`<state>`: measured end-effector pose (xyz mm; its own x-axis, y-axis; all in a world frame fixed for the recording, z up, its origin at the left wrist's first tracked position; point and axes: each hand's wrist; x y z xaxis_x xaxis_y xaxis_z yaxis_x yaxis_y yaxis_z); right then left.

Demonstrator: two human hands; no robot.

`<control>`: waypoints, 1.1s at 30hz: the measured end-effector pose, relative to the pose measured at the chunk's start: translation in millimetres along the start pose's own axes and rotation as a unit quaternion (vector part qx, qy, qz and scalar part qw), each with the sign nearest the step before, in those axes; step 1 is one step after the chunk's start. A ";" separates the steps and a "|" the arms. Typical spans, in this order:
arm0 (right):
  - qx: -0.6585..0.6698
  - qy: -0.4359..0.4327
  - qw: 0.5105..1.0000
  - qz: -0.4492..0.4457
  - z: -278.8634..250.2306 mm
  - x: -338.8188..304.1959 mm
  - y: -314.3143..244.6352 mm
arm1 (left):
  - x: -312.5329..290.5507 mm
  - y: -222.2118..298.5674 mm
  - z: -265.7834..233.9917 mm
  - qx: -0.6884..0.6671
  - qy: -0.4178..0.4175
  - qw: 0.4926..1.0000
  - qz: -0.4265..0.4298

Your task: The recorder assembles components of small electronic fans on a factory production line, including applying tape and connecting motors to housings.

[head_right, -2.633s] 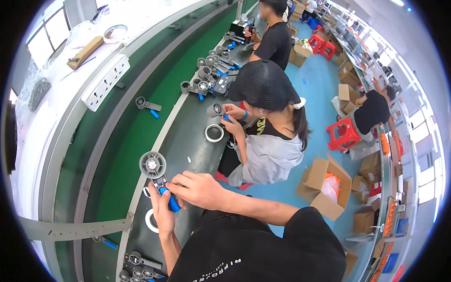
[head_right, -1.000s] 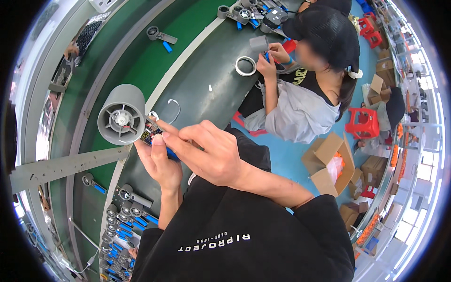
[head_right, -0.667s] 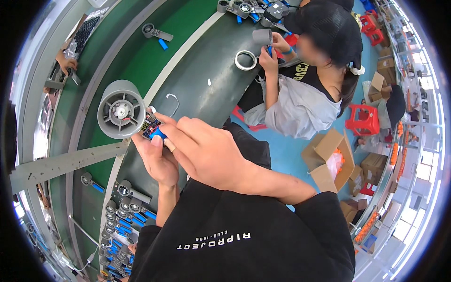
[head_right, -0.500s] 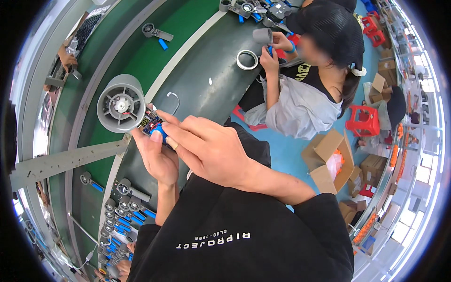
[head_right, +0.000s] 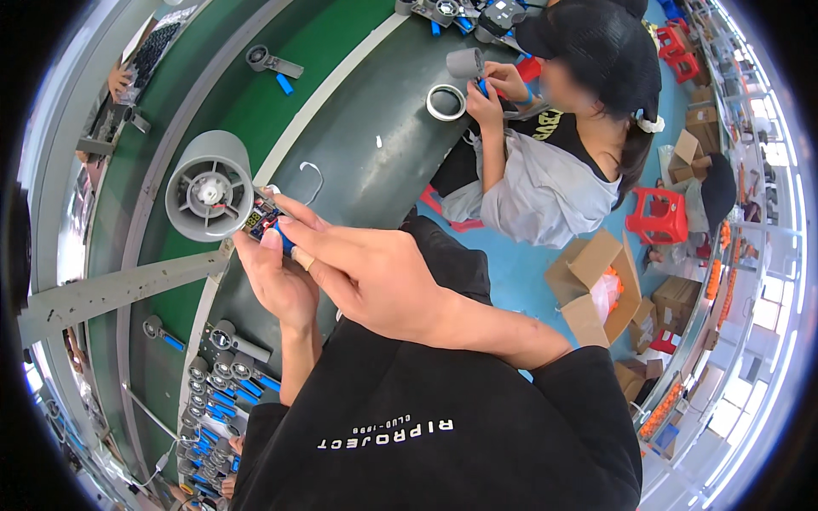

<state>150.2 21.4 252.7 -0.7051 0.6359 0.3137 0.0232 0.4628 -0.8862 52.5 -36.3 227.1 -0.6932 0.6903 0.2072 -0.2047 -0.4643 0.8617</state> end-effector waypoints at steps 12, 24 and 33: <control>-0.049 -0.015 0.999 -0.001 2.7 -8.3 -5.7 | 0.4 4.2 -2.5 0.015 0.119 0.989 -0.082; -0.166 0.037 0.983 -0.065 8.0 -8.7 1.8 | 2.9 11.0 5.2 -0.041 0.038 0.994 -0.089; -0.154 0.051 0.984 -0.069 9.4 -10.3 3.2 | 0.2 9.8 -0.2 -0.066 -0.008 0.995 -0.076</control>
<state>150.8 10.5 243.5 -0.6422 0.6052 0.4705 0.1565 0.7044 -0.6924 50.2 -40.9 235.6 -0.6363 0.7664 0.0880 -0.3958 -0.4223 0.8155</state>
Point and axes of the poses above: each hand's wrist, its own x-axis towards the middle knuckle, its own z-axis out of the palm, y = z × x, and after that the axes turned 3 degrees about z, right-handed
